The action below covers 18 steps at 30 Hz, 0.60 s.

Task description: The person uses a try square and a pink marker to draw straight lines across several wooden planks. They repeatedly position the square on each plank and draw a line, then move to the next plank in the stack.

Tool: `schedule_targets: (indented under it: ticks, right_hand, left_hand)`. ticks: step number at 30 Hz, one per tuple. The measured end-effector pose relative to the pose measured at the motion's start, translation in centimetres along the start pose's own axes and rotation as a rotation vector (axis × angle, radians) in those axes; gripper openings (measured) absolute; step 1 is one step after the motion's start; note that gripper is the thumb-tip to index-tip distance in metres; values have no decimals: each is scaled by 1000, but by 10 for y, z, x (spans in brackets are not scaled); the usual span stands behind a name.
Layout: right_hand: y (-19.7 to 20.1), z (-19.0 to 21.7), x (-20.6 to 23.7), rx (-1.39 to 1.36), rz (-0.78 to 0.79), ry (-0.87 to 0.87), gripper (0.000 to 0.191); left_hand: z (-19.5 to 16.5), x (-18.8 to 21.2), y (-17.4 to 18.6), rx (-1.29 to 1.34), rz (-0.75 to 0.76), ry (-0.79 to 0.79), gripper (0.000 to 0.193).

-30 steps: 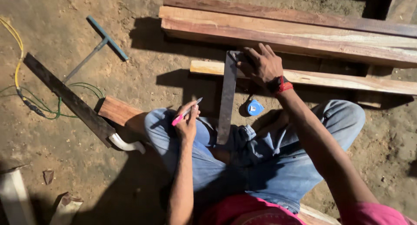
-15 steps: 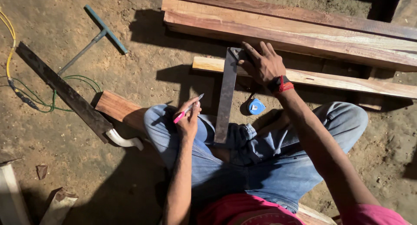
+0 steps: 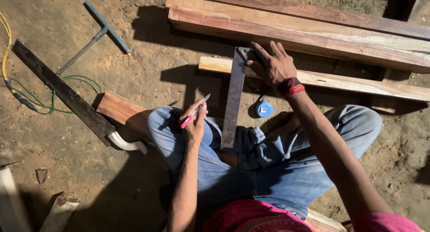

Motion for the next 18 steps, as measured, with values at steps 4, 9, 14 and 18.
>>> schedule_targets:
  ticks: [4,9,14,18]
  right_hand:
    - [-1,-1,1,-46,21,-25,70]
    - [5,2,3,-4,-131,56,65]
    - [4,1,4,-47,-158,52,62]
    - [6,2,5,-68,-174,58,62]
  left_hand:
    - [-17,-2,-1,-6,-11,-56,23]
    - [-62,-23,-28,-93,7,-280,23]
    - [-108,-72,-74,-255,70,-522,27]
    - [-123,-88,-88,-379,188,-515,23]
Point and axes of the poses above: each hand's wrist, its own x-axis away from the middle knuckle, its own y-axis out of the back of the hand, z = x × y, the point moved 6 cm from there along -x, towards the middle knuckle, and after that the axes turned 1 degree about y, right-handed, at the moved point
